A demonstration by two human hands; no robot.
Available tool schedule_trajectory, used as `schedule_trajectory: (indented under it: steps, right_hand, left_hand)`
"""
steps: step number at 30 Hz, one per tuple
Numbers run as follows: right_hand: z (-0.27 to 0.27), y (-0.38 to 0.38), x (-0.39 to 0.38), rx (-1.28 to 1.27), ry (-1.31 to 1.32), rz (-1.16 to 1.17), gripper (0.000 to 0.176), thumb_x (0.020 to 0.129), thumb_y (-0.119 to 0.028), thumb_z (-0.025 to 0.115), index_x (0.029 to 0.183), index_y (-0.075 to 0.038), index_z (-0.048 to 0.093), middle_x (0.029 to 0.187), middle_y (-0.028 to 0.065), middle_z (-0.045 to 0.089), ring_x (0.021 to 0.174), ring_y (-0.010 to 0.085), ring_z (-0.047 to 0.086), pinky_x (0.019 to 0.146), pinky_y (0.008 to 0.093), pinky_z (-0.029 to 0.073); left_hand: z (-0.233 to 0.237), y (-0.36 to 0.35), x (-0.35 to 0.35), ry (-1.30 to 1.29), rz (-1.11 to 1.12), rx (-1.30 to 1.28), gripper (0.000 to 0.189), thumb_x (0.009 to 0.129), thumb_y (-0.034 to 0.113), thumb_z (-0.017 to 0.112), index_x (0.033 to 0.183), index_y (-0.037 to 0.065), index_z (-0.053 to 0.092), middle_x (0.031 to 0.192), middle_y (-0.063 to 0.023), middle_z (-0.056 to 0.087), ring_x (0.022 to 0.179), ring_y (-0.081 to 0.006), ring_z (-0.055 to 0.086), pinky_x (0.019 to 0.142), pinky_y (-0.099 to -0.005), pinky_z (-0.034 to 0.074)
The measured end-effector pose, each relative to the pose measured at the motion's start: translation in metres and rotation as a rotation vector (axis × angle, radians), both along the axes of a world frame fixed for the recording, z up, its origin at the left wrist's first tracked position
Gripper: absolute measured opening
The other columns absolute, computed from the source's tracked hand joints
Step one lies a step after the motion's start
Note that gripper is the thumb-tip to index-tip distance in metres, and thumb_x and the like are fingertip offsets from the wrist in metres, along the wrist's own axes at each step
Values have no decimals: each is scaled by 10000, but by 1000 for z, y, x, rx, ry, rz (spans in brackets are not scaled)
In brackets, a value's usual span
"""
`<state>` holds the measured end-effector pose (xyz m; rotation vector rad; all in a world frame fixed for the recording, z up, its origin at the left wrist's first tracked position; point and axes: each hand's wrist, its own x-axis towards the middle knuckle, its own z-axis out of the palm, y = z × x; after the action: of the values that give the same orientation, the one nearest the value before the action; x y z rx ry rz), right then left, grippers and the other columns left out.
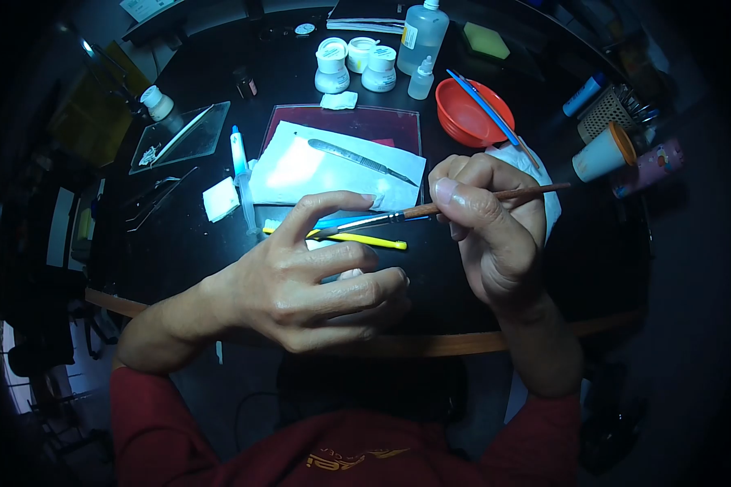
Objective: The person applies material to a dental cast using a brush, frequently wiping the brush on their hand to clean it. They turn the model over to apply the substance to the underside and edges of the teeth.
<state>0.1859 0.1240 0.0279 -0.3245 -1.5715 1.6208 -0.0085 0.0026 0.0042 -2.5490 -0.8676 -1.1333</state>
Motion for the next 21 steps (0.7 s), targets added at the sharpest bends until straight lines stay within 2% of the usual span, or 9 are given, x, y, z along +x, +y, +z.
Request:
schedule_trajectory:
  steps: [6, 9, 14, 17, 20, 21]
  right_hand:
    - [0, -2, 0, 67, 42, -127, 248, 910, -91, 640, 685, -49, 543, 650, 32, 481, 684, 125, 463, 657, 288, 346]
    - [-1, 0, 0, 98, 51, -165, 250, 899, -77, 631, 676, -52, 523, 648, 30, 470, 677, 122, 455, 654, 289, 345]
    - [1, -1, 0, 88, 30, -209, 239, 894, -67, 603, 672, -56, 516, 647, 33, 469, 674, 125, 456, 674, 294, 355]
    - [-2, 4, 6, 76, 84, -169, 248, 908, -85, 590, 672, -56, 516, 680, 47, 489, 689, 129, 476, 734, 305, 388]
    - [-1, 0, 4, 97, 122, -321, 267, 920, -97, 572, 667, -60, 494, 707, 55, 492, 743, 148, 511, 801, 329, 410]
    - [-1, 1, 4, 96, 158, -298, 281, 927, -98, 558, 662, -72, 470, 711, 54, 479, 818, 175, 538, 851, 352, 412]
  left_hand:
    - [0, 1, -2, -24, -47, -56, 211, 824, 219, 752, 984, 84, 778, 1027, -32, 656, 822, -145, 651, 1026, -639, 530]
    - [-5, 3, 3, -95, -47, -9, 113, 824, 165, 748, 839, 58, 716, 969, -24, 581, 781, -146, 580, 1087, -639, 480]
    - [-3, 3, 3, -87, -45, 6, 100, 800, 148, 742, 827, 54, 725, 964, -29, 580, 774, -145, 577, 1131, -650, 460]
    - [-3, 3, 2, -75, -37, 16, 93, 795, 139, 732, 818, 49, 726, 946, -30, 575, 761, -146, 575, 1149, -633, 459]
    - [-4, 5, 2, -73, -41, 29, 86, 797, 126, 721, 819, 43, 725, 925, -33, 570, 744, -144, 574, 1171, -610, 451]
    - [-4, 5, 2, -74, -42, 30, 83, 798, 122, 719, 821, 42, 725, 920, -33, 570, 739, -143, 575, 1178, -604, 447]
